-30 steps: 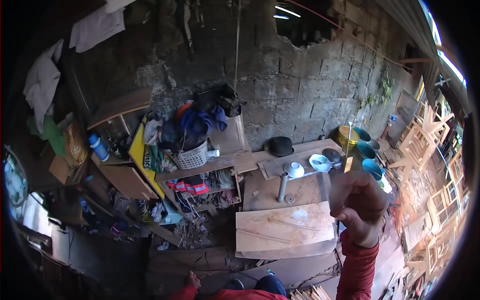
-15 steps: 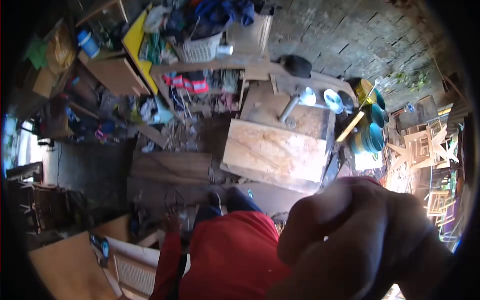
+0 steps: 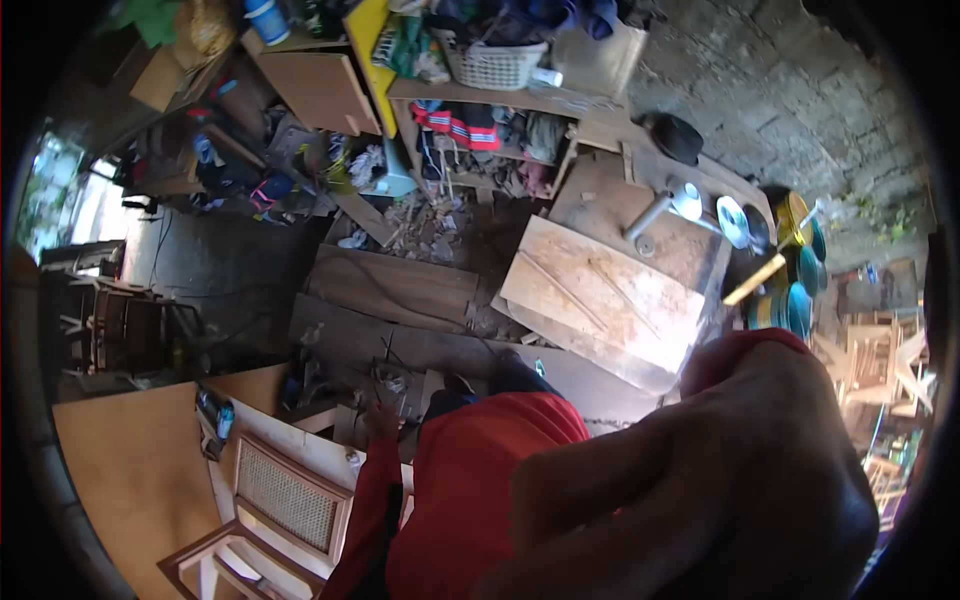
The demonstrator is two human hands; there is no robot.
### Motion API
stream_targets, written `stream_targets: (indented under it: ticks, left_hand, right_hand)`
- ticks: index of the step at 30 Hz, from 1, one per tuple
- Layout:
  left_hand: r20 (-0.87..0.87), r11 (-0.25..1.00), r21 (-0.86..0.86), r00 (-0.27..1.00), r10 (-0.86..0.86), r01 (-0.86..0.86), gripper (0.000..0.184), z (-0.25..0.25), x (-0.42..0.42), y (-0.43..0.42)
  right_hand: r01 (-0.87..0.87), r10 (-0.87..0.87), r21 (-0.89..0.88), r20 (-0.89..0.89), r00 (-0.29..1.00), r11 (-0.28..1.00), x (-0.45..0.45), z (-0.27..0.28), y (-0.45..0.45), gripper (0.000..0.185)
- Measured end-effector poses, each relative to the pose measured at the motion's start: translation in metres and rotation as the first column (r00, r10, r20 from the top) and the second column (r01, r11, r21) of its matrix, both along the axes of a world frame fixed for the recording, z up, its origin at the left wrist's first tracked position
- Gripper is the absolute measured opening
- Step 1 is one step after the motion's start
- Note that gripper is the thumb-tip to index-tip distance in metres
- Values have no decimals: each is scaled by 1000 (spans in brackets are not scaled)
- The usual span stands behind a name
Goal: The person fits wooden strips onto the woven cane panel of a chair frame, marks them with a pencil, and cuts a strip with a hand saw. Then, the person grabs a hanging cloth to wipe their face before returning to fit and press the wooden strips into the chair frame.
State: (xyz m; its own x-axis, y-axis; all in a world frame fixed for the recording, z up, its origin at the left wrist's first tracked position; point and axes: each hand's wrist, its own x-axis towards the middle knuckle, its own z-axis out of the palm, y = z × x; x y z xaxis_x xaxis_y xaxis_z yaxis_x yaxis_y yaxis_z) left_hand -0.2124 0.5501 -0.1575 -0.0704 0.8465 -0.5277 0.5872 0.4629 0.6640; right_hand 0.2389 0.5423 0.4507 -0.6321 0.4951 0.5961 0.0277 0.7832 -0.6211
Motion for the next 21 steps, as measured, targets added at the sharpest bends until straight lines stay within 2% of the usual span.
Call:
stream_targets:
  ticks: [2,4,5,6,7,9,10,11,13,14,15,16,17,18,20,21]
  left_hand:
    - [154,995,8,984,94,-96,33,-46,-32,1]
    - [175,996,18,981,81,-86,34,-52,-38,8]
    - [108,999,17,993,45,-48,35,-48,-43,0]
    - [-176,966,100,959,-220,240,36,-42,-51,-6]
    - [-484,861,131,790,-378,492,39,-41,-60,-13]
    - [-757,647,-59,389,-525,760,43,-48,-64,-18]
    - [-840,522,-160,163,-518,838,46,-45,-63,-19]
    - [-856,564,-91,224,-465,821,54,-44,-61,-25]
    - [-868,630,58,351,-351,774,73,-34,-51,-34]
    - [-844,473,459,535,-33,752,86,-40,-43,-27]
    - [-651,748,358,724,-230,559,86,-27,-23,-17]
    - [-471,891,247,851,-232,380,85,-16,-3,2]
    - [-405,929,212,892,-200,304,85,-5,10,16]
    - [-373,938,211,910,-183,275,84,3,20,25]
    - [-341,934,245,925,-169,261,84,15,36,40]
    - [-330,931,259,929,-165,258,83,22,42,44]
  right_hand:
    - [23,-23,-11,3,1000,1000,-8,3,6,76]
    - [93,-93,-18,4,996,996,-10,5,12,76]
    - [150,-150,-38,-6,989,988,-9,4,17,76]
    - [212,-214,-59,-19,977,975,-7,1,25,76]
    - [298,-301,-93,-17,954,950,-5,-5,31,76]
    - [464,-462,-171,57,885,869,-1,-34,45,76]
    - [532,-516,-159,136,846,831,4,-57,50,76]
    - [579,-554,-25,261,790,815,15,-92,55,73]
    - [332,-324,79,509,797,940,29,-138,75,78]
    - [305,-281,23,454,845,952,40,-148,81,82]
    - [271,-237,-32,396,887,962,42,-141,88,86]
    - [305,-261,-157,251,932,939,33,-106,91,90]
    - [305,-292,-275,88,952,912,24,-71,95,93]
    - [244,-297,-342,-111,948,907,18,-36,98,88]
    - [38,-217,-334,-518,827,942,10,39,116,78]
    - [-73,-152,-304,-653,742,950,3,68,125,73]
